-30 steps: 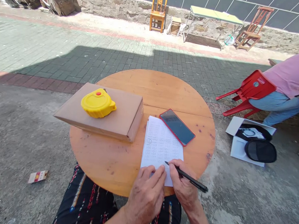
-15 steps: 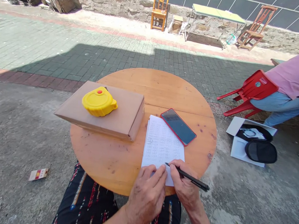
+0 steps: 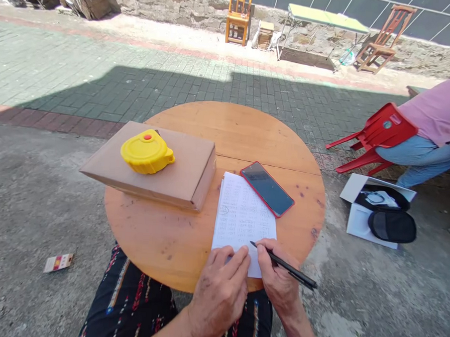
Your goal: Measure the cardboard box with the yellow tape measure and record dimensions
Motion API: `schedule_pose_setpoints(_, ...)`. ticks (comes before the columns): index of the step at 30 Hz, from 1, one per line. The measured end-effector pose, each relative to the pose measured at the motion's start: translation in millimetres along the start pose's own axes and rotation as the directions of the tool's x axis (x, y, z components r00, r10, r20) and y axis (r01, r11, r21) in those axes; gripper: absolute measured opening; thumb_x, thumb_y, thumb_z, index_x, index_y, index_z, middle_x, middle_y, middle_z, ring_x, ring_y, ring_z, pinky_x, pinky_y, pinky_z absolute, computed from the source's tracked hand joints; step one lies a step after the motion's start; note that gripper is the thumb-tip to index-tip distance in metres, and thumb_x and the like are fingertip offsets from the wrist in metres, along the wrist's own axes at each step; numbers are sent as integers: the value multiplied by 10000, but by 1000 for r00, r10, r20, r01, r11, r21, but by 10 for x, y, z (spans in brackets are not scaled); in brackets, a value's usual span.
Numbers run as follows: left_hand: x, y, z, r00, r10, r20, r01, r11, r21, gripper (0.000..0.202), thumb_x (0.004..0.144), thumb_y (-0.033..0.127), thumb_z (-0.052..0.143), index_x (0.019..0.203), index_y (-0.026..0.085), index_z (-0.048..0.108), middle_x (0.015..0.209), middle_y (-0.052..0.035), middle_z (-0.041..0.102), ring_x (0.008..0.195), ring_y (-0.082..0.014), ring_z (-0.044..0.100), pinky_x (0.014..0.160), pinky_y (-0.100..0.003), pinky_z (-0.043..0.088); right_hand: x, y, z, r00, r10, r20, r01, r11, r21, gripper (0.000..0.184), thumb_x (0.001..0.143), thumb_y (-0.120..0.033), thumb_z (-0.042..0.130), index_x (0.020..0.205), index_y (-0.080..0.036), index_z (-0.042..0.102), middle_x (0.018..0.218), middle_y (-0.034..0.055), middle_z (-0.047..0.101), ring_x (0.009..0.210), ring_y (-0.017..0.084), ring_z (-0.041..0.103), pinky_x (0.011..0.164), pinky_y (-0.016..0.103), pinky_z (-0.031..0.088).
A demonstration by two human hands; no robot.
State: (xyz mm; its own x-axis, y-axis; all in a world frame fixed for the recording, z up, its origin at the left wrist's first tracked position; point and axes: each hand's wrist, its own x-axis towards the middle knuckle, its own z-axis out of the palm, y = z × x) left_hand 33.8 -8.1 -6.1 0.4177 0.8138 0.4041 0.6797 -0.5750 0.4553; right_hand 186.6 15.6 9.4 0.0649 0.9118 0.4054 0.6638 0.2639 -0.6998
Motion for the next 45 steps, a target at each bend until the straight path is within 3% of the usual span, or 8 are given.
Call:
schedule_pose_setpoints(8,10,10,-18,1000,-5,10,5,1000,-5,378,879,81,517,1242,101,619,1261,-109,664,1008,-261,545,860,-434,515,9,1,-2,998,11,57,-10,1000,-18,177,924,-179,515,796,-191,637,681,-7,679,588,131,651,583,213,528)
schedule_pose_setpoints(19,13,7,-10,1000,-1,7,1,1000,-11,372,875,68,523,1232,86,622,1281,-97,656,1012,-271,524,856,-441,504,40,-28,-4,999,30,45,-31,999,30,178,915,-169,526,781,-193,641,678,-4,681,588,127,649,569,197,531)
schedule_pose_setpoints(28,6,3,-18,1000,-4,20,5,1000,-11,361,875,71,528,1223,94,621,1310,-94,638,1015,-267,511,866,-433,491,-93,63,-36,988,134,-78,-131,990,46,156,925,-230,542,820,-203,653,637,-15,668,501,131,602,510,239,505)
schedule_pose_setpoints(35,13,6,-33,999,13,37,-13,1000,9,387,868,64,515,1237,115,621,1305,-79,646,1015,-259,518,859,-424,487,-57,35,-6,995,48,-83,-48,999,3,145,930,-195,527,835,-206,636,709,-2,705,621,144,676,588,232,544)
schedule_pose_setpoints(45,20,8,-32,999,17,37,-18,999,28,379,864,77,516,1223,111,634,1306,-73,651,1008,-265,524,851,-429,478,-33,15,0,999,27,-32,-27,999,20,153,930,-173,516,827,-203,625,692,-9,680,609,135,663,563,220,532)
